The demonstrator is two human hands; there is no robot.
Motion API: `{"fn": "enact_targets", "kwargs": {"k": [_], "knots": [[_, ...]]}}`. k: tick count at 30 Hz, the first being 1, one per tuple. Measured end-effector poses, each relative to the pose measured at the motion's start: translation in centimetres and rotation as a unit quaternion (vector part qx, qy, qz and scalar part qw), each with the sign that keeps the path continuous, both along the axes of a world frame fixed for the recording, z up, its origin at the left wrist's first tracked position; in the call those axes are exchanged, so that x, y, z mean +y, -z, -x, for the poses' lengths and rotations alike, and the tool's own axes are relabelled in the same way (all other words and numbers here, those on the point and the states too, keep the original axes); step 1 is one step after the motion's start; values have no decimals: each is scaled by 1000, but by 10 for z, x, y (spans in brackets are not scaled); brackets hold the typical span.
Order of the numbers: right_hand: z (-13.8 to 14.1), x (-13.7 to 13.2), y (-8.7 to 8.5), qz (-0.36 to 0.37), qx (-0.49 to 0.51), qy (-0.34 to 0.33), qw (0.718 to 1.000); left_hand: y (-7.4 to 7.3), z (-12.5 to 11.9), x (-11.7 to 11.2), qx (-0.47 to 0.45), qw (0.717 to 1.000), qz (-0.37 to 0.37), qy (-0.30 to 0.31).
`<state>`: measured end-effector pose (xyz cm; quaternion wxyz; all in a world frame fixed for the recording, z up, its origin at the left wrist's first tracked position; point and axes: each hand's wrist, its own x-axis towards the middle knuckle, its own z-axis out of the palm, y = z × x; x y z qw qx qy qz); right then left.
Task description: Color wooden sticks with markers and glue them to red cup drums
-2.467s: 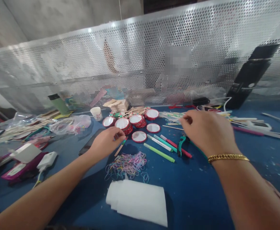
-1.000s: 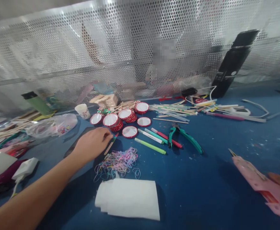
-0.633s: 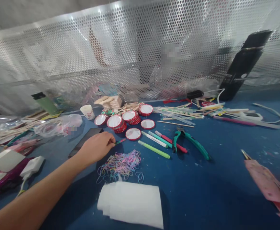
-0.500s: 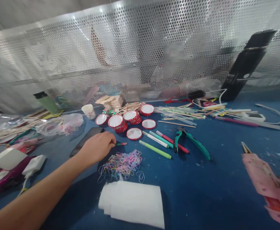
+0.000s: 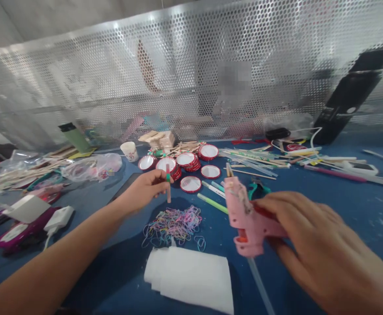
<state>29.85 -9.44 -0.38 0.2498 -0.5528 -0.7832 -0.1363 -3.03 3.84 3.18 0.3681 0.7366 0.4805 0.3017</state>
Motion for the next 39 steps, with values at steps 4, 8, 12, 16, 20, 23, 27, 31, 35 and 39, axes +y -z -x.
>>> {"fn": "enact_targets", "kwargs": {"k": [4,8,12,16,20,23,27,31,35,39], "knots": [[40,14,-7,55,66,-112,990,-1,-4,0,-172,979,105,-34],[60,31,-5,142,148,-161,965,-2,-3,1,-257,958,117,-55],[72,41,-2,238,273,-179,915,-2,-4,1,-284,953,93,-53],[81,44,0,311,441,-180,822,-1,-3,1,-285,953,88,-43],[89,49,-4,316,495,-190,787,0,1,3,-249,965,70,-53],[95,50,-7,326,478,-205,789,-1,4,5,-240,967,48,-69],[102,45,-6,319,465,-220,796,-2,3,5,-256,964,46,-60],[106,39,3,317,507,-210,774,-1,1,4,-269,961,47,-50],[104,34,7,313,515,-197,773,-1,2,5,-251,965,58,-41],[102,29,4,312,482,-200,794,0,3,4,-226,971,74,-28]]}}
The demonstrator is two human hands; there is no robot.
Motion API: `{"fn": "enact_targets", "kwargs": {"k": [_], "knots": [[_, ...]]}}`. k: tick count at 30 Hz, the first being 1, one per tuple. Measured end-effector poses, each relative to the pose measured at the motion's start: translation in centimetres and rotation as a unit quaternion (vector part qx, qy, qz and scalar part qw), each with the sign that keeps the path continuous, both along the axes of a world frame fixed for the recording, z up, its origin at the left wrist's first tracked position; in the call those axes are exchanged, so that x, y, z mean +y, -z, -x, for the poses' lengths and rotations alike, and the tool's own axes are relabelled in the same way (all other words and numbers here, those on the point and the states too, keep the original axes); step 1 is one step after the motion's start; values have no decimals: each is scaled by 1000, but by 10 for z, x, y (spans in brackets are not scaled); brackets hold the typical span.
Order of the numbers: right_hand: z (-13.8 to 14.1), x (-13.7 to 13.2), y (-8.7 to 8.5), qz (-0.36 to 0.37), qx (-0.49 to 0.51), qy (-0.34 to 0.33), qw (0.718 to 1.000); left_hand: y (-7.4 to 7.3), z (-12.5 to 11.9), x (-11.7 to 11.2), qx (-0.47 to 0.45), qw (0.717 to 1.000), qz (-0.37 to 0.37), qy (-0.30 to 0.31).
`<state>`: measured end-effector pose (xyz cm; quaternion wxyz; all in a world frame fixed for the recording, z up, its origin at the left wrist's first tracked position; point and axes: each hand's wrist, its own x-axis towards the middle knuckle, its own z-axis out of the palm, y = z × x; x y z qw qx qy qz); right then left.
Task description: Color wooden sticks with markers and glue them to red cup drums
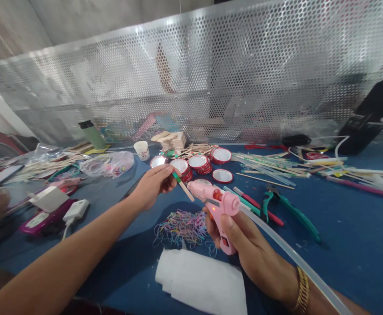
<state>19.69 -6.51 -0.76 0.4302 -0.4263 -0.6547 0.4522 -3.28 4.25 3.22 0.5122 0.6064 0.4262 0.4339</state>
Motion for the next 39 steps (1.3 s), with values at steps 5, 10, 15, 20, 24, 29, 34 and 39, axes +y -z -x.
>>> {"fn": "enact_targets", "kwargs": {"k": [5,10,15,20,24,29,34,39], "knots": [[0,0,0,-15,-2,-12,1000,-1,-2,-3,10,1000,-17,8],[-1,3,7,-5,-1,-3,1000,-3,-4,-7,20,999,-34,18],[-2,3,7,3,-2,-2,1000,-3,-5,-8,31,999,-43,12],[-1,1,3,-7,-12,-12,1000,-4,-5,-9,40,998,-43,4],[-2,2,4,-17,-25,2,1000,-5,-6,-9,43,998,-41,4],[-3,3,6,-36,-39,20,998,-6,-5,-10,44,998,-42,5],[-4,5,7,-43,-46,17,998,-6,-5,-10,45,998,-46,8],[-5,4,8,-31,-49,10,998,-6,-6,-10,48,998,-43,7]]}}
